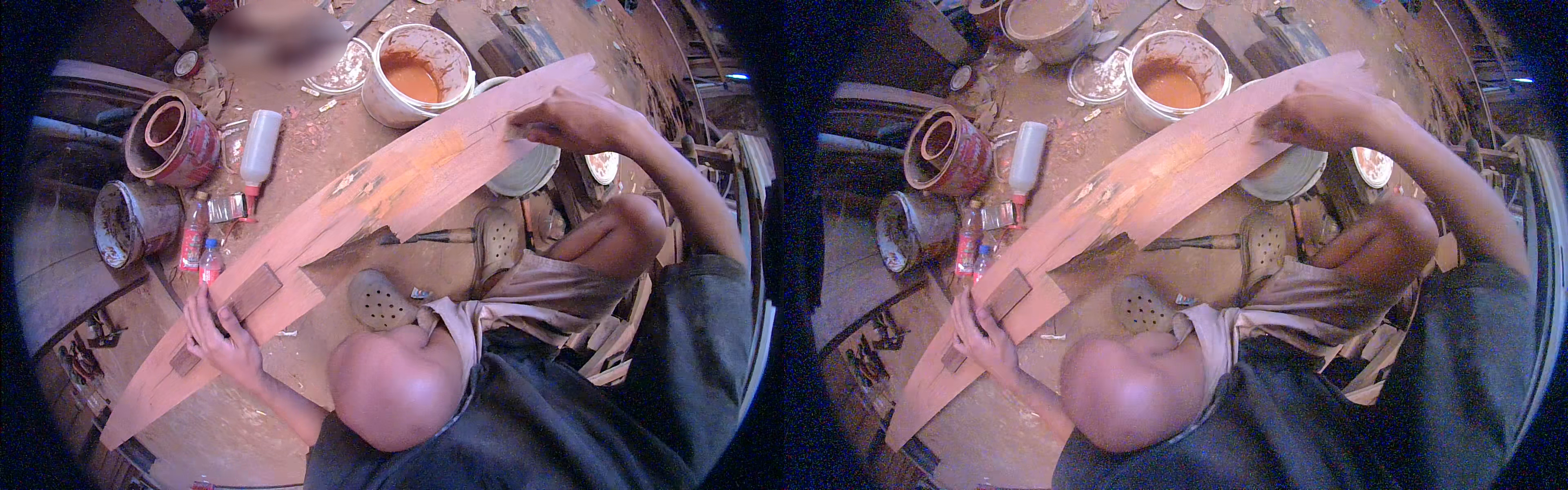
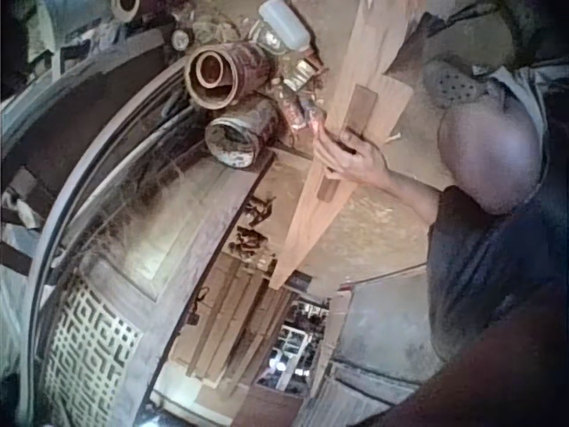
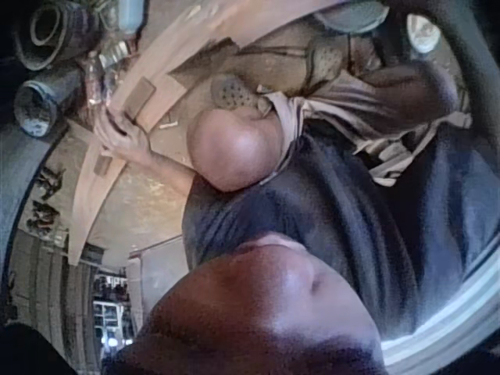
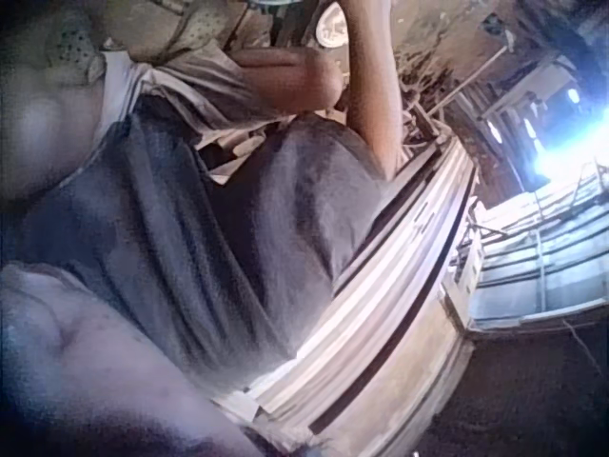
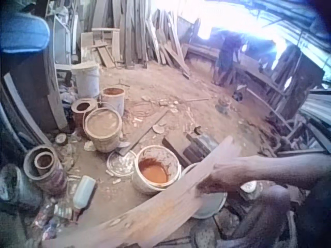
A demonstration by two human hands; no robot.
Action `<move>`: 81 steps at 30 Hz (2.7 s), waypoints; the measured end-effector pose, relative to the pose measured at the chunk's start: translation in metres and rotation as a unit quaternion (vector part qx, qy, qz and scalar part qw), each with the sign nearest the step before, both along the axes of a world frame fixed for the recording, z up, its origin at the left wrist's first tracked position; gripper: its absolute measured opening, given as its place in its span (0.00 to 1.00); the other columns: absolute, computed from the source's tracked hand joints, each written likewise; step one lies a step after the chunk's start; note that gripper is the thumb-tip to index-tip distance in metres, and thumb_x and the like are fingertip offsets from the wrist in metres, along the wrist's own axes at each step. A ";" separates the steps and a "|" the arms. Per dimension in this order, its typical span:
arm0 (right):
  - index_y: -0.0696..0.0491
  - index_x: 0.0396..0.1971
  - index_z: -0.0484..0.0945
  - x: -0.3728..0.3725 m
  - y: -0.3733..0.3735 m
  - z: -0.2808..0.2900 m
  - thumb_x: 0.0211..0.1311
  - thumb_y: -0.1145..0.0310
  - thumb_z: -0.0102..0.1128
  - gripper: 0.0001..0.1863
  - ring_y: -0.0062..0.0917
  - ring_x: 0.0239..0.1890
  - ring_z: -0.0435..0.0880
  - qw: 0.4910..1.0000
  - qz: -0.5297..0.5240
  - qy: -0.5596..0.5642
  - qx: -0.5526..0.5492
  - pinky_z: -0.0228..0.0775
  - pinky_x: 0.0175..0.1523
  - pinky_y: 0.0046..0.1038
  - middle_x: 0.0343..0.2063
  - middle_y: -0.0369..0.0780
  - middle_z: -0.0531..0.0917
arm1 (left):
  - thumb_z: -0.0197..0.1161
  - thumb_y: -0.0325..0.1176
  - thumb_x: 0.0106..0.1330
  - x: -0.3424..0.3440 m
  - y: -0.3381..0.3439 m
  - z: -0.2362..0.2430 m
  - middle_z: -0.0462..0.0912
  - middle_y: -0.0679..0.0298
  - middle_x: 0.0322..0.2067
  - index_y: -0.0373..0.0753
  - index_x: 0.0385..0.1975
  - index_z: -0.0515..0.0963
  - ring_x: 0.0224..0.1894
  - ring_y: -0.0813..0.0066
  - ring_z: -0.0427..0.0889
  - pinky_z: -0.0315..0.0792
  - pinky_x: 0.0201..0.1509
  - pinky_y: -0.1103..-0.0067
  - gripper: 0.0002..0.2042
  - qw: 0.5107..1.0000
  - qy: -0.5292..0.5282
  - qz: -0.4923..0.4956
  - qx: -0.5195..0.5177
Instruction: The person sits on the floor in a workshop and smooths a long, curved piece of wood using a hand plane and sandpaper. They then apply a liquid finish to the wood using a sponge, working along the length of the piece.
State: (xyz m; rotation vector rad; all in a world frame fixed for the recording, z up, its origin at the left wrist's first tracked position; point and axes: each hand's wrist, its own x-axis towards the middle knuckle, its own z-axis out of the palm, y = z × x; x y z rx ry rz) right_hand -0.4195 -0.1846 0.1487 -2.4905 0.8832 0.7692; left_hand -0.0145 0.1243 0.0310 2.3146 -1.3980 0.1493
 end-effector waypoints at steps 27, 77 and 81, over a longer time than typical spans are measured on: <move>0.47 0.65 0.65 0.025 0.148 -0.068 0.67 0.68 0.53 0.26 0.53 0.34 0.81 0.928 -0.315 -0.161 -0.113 0.73 0.40 0.47 0.33 0.57 0.81 | 0.52 0.49 0.72 -0.002 0.004 -0.005 0.80 0.53 0.49 0.39 0.49 0.79 0.54 0.51 0.75 0.64 0.59 0.59 0.21 0.999 -0.037 0.019 0.021; 0.51 0.59 0.73 -0.049 0.073 -0.014 0.68 0.65 0.54 0.20 0.49 0.31 0.81 0.970 -0.191 -0.138 -0.059 0.73 0.37 0.43 0.30 0.53 0.82 | 0.51 0.47 0.73 -0.006 -0.001 -0.004 0.81 0.48 0.45 0.34 0.46 0.80 0.49 0.46 0.77 0.68 0.56 0.59 0.20 0.998 -0.054 -0.008 -0.011; 0.45 0.63 0.70 0.012 0.060 0.008 0.65 0.67 0.52 0.24 0.43 0.28 0.84 0.996 0.004 -0.079 -0.031 0.76 0.33 0.41 0.25 0.48 0.81 | 0.52 0.47 0.72 -0.002 -0.005 -0.002 0.81 0.49 0.45 0.34 0.46 0.80 0.49 0.48 0.78 0.69 0.57 0.59 0.20 0.998 -0.057 -0.005 -0.019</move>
